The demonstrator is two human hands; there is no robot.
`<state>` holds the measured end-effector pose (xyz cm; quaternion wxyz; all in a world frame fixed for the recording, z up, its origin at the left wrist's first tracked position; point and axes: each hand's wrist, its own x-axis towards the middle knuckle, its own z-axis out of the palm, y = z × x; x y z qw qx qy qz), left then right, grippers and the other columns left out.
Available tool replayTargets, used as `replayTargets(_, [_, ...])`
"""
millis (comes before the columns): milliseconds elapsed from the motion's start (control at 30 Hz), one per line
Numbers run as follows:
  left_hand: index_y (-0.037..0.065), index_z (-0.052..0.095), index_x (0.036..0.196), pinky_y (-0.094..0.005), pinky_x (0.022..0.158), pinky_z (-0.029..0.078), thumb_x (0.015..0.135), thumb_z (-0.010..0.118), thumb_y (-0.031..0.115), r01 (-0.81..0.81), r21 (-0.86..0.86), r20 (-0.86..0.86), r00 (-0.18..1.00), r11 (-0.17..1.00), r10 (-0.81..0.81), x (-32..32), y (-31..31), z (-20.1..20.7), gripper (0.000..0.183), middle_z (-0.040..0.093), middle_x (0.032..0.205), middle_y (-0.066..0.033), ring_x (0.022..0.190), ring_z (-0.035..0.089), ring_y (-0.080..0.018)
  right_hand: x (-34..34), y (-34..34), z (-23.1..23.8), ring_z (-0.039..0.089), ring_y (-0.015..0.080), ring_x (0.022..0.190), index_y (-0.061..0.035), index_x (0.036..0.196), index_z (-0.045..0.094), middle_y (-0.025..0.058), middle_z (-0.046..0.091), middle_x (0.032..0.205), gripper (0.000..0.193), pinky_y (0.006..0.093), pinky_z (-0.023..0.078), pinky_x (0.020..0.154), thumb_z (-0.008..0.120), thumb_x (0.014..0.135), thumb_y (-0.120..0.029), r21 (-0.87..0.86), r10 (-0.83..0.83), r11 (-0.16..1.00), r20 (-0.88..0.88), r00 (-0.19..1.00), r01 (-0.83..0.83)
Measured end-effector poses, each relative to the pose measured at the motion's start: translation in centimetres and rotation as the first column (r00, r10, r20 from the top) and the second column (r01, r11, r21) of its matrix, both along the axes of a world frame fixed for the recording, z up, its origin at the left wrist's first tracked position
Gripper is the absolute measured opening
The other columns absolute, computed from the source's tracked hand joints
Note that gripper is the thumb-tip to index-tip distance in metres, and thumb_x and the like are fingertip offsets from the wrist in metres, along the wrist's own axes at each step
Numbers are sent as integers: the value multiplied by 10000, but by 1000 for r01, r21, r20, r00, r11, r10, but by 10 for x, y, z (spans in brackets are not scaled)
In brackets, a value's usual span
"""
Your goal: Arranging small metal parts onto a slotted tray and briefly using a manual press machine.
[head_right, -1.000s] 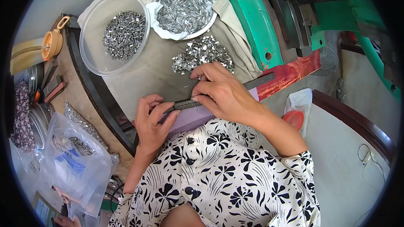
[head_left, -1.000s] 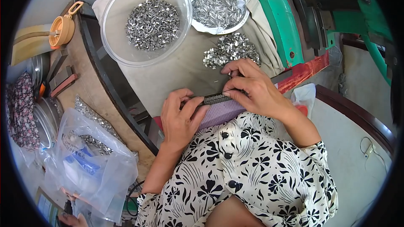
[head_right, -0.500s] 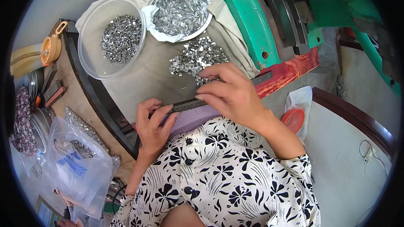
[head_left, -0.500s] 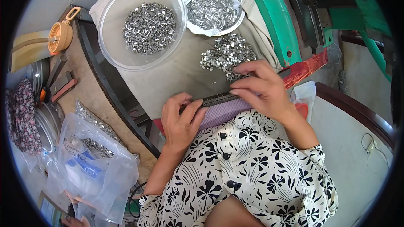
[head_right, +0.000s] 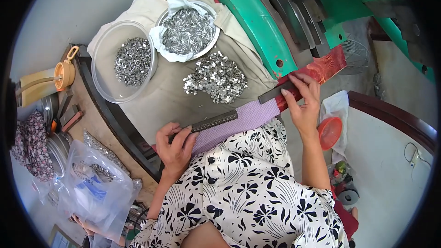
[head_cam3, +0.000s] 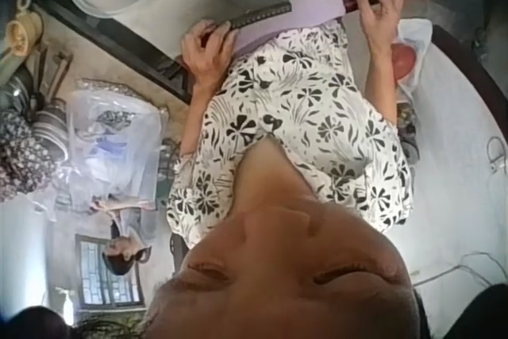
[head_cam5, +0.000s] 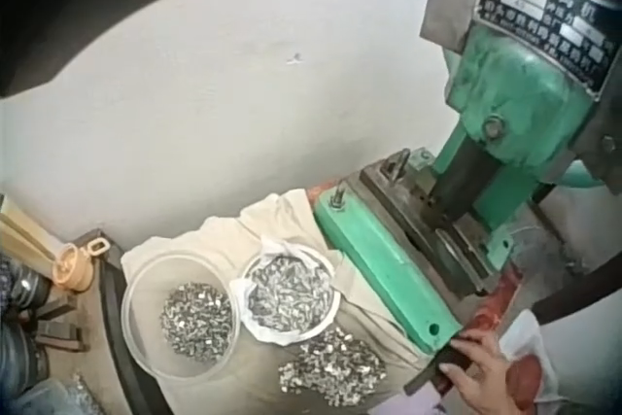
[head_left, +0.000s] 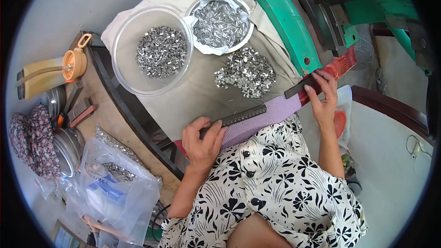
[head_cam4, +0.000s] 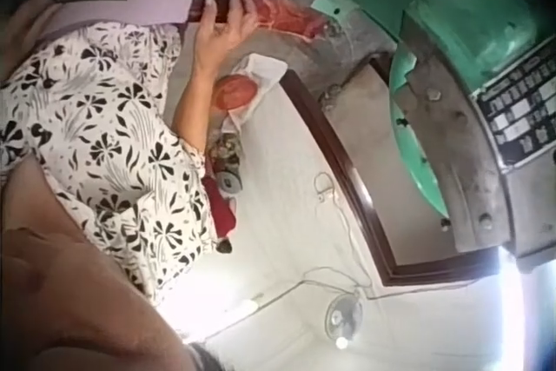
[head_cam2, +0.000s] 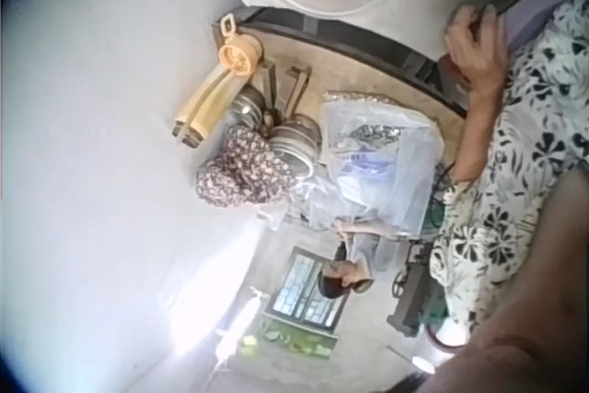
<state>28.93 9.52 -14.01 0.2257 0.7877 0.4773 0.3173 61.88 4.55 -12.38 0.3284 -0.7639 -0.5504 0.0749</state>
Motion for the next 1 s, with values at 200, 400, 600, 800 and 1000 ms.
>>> replayTargets(200, [101,738,956,-348,723,461,675,857,117,-17,-77,20,1000,997,18,0,0,1,306,605,1042,-64,817,603,-212,3,-3,5,583,254,1021,-32,1040,744,93,659,1066,262,336,455,880,771,780,-55,-34,2,999,-91,996,-5])
replayTargets(400, [97,734,947,-354,739,460,684,855,123,-25,-116,34,999,993,29,0,1,2,290,596,1062,-77,815,602,-214,0,1,11,580,258,1007,-36,1058,742,92,650,1032,314,345,464,869,788,748,-58,-156,108,982,-22,994,-110])
replayTargets(600, [95,733,949,-354,739,464,684,858,129,-28,-129,34,999,991,33,0,1,2,295,594,1066,-79,810,600,-215,13,-5,14,604,236,937,-61,1049,757,77,649,1005,330,326,490,803,808,723,-49,-243,140,956,-111,984,-163])
replayTargets(800, [80,733,962,-354,727,476,675,866,115,-24,-147,51,998,989,32,0,1,1,319,590,1061,-88,800,594,-217,12,-18,12,628,193,872,-62,1038,766,65,651,940,324,292,492,744,814,721,-13,-154,93,981,-172,981,-120])
replayTargets(1000, [71,731,963,-352,730,481,672,869,104,-30,-138,41,998,990,36,-1,0,1,323,588,1065,-96,801,593,-222,3,-22,21,625,174,869,-52,1038,769,54,647,929,339,288,489,747,823,706,-4,-62,69,995,-224,972,-84])
